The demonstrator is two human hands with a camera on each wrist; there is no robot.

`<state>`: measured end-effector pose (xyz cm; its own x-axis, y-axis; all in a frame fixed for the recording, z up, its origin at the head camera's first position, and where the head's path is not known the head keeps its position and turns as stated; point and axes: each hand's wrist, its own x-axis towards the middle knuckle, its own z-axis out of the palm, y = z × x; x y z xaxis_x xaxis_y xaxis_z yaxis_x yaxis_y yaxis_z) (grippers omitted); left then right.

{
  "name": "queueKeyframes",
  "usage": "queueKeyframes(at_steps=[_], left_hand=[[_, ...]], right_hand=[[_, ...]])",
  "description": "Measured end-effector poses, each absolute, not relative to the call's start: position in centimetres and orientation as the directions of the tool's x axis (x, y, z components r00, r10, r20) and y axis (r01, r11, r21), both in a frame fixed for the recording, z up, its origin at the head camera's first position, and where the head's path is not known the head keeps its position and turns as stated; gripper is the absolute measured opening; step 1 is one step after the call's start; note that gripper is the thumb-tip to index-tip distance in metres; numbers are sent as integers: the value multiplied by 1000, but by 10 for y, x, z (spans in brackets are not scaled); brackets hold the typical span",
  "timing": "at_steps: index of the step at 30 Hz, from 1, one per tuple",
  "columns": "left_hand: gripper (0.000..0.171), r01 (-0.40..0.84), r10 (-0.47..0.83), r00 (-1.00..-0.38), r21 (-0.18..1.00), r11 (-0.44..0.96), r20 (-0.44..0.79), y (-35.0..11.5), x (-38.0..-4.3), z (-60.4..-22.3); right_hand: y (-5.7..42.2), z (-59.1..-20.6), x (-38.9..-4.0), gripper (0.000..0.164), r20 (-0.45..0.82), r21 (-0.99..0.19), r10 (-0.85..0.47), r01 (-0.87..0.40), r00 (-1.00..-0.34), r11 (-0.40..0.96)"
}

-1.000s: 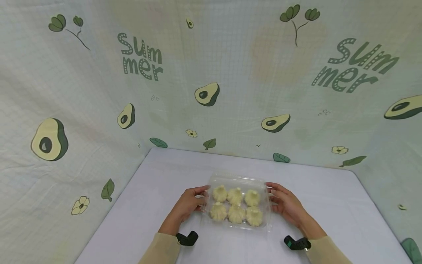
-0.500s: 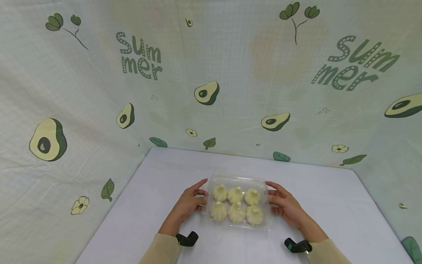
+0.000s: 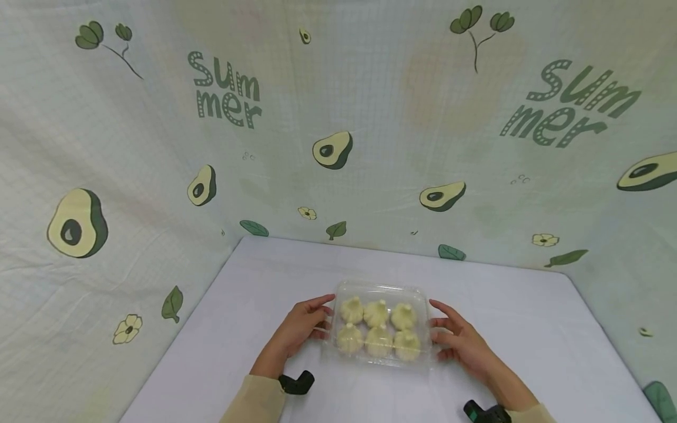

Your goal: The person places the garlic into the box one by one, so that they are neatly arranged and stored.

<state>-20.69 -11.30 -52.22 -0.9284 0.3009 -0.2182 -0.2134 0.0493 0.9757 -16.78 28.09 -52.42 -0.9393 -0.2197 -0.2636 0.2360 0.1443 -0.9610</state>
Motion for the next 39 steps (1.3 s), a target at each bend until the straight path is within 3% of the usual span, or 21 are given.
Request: queueKeyframes(at_steps=[4,11,18,28,39], left_hand=[[58,-215,320,-922,975,51,-220,-114,-207,-520],[60,-201,318,-924,977,71,-213,-115,-206,-516],[63,-172,295,-936,980,99,-194,-113,-203,-516],[66,-165,220,-959,984,73,-178,-105,-206,-516],[65,-162,213,-961,983,89,-177,-102,-212,-517]], right_hand=[[281,-526,-155,85,-284,-957,-243,260,-928,127],[279,-528,-138,73,-309,-951,-287,294,-907,95],[283,-528,-128,30,-317,-942,-440,333,-840,42],[283,-526,-121,34,-306,-918,-554,395,-774,-44],[278,-525,-125,31,-363,-890,-472,449,-803,-79]])
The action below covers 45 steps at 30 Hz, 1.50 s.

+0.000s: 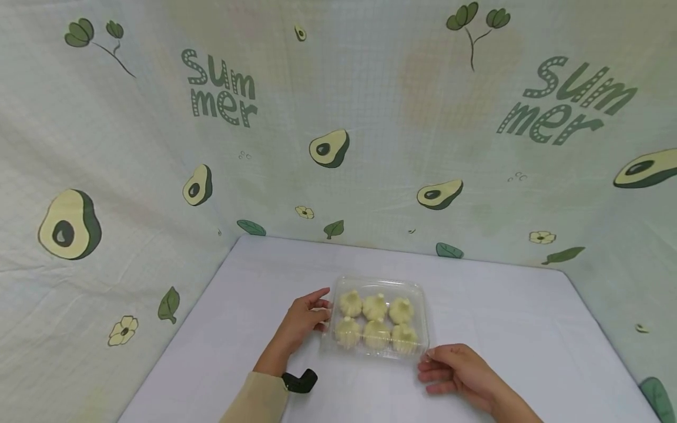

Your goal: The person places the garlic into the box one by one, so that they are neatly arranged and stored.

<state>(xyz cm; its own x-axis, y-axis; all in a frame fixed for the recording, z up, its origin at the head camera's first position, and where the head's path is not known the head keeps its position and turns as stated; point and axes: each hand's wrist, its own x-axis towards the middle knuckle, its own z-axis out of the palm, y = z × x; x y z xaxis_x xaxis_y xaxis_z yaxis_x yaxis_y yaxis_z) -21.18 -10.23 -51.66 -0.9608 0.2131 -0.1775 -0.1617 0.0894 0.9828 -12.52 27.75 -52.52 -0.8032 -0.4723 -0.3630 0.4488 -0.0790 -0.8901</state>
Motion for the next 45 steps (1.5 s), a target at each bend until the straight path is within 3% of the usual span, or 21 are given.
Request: queueKeyframes(at_steps=[8,13,16,21,25,45], left_hand=[[48,-218,175,-951,954,204,-255,-102,-204,-512],[51,-262,232,-922,940,220,-311,-111,-190,-507],[42,-305,292,-883,923,234,-366,-118,-181,-506],[39,-382,405,-811,907,179,-421,-123,-172,-512],[38,-438,417,-798,894,95,-435,-121,-170,-517],[35,-416,400,-822,907,64,-405,-117,-171,-516]], right_hand=[[273,-526,-126,35,-356,-889,-470,448,-808,-98],[269,-526,-127,34,-364,-887,-444,450,-819,-103],[267,-524,-127,35,-367,-889,-433,447,-823,-96],[263,-518,-124,36,-411,-904,-345,426,-844,33],[261,-513,-124,36,-433,-901,-306,415,-848,126],[264,-517,-129,32,-418,-871,-409,485,-811,-71]])
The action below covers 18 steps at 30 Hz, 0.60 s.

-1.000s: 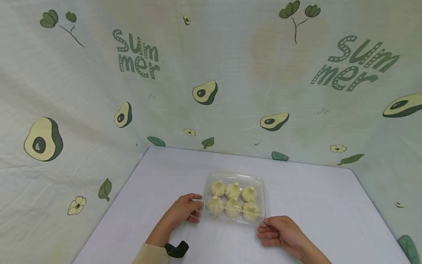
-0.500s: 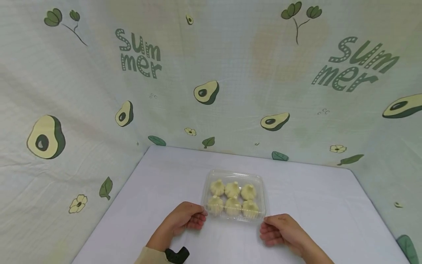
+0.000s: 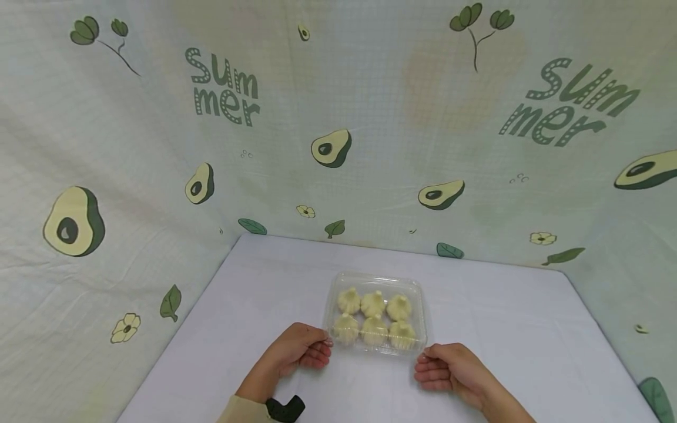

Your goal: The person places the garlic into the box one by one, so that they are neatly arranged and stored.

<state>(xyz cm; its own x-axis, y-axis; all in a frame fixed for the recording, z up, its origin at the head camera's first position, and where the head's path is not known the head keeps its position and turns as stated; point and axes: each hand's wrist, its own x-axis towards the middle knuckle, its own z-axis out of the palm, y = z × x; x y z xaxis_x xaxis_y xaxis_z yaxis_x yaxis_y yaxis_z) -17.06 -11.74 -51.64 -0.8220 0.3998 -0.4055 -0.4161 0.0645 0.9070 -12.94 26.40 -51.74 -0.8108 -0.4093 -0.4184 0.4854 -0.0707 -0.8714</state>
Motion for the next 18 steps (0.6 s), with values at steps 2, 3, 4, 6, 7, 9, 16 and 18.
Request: queueKeyframes(at_steps=[2,3,4,6,7,9,16,18], left_hand=[[35,-413,398,-824,908,65,-403,-117,-170,-516],[35,-410,397,-826,910,65,-401,-117,-170,-516],[35,-408,395,-828,911,64,-399,-117,-170,-516],[35,-400,390,-833,914,66,-393,-117,-170,-517],[35,-397,385,-836,915,67,-391,-116,-170,-517],[34,-387,371,-847,920,65,-382,-115,-170,-518],[33,-372,309,-878,927,42,-366,-110,-170,-522],[33,-366,306,-881,930,41,-361,-110,-170,-523]], right_hand=[[264,-518,-129,32,-413,-873,-411,482,-813,-76],[264,-518,-129,32,-410,-874,-412,480,-814,-78],[264,-518,-129,31,-407,-875,-413,477,-815,-79],[263,-518,-128,31,-400,-878,-417,471,-816,-80],[263,-517,-128,31,-396,-881,-417,467,-818,-79],[262,-517,-128,30,-391,-885,-415,460,-822,-78],[262,-519,-129,27,-374,-892,-400,443,-836,-91],[263,-520,-129,27,-369,-893,-405,439,-836,-94]])
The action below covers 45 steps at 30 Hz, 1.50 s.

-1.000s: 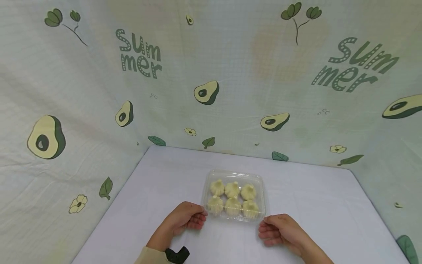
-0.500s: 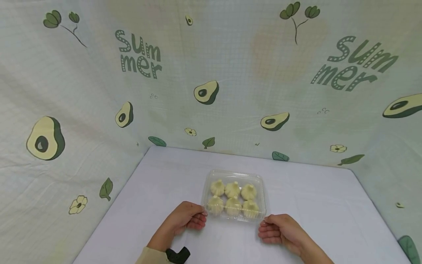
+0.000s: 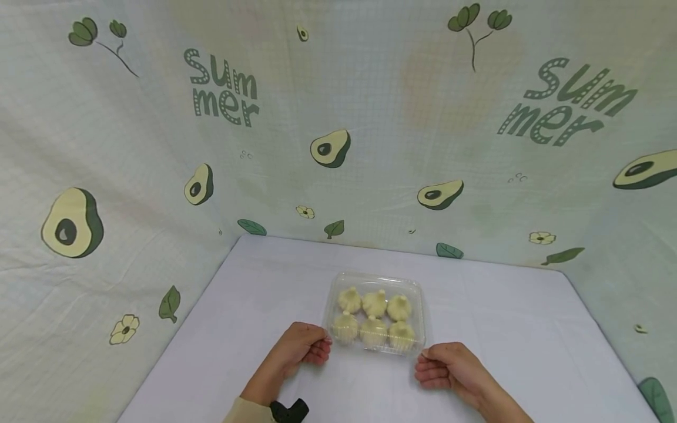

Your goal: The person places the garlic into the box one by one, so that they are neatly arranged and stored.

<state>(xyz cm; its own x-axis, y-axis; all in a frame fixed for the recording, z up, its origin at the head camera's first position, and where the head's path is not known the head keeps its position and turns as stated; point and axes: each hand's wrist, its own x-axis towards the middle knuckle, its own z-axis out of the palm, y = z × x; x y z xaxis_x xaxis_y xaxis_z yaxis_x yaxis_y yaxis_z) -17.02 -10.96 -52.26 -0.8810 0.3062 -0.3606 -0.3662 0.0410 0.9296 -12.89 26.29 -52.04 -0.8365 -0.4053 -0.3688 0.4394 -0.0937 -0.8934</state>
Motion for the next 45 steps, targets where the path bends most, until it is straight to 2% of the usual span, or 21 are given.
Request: queueKeyframes(at_steps=[7,17,26,40,45], left_hand=[[33,-354,339,-874,934,46,-348,-112,-171,-523],[35,-402,374,-837,913,77,-400,-114,-172,-521],[25,-381,318,-871,924,43,-374,-111,-174,-522],[38,-411,341,-851,911,39,-399,-110,-175,-525],[45,-407,336,-854,912,48,-399,-115,-177,-523]], right_hand=[[264,-523,-129,27,-363,-892,-418,440,-833,-102],[264,-522,-128,29,-375,-883,-409,455,-832,-116],[260,-525,-129,27,-373,-887,-369,444,-851,-126],[264,-526,-135,30,-376,-879,-406,459,-833,-127],[263,-523,-137,34,-409,-877,-348,468,-844,-105]])
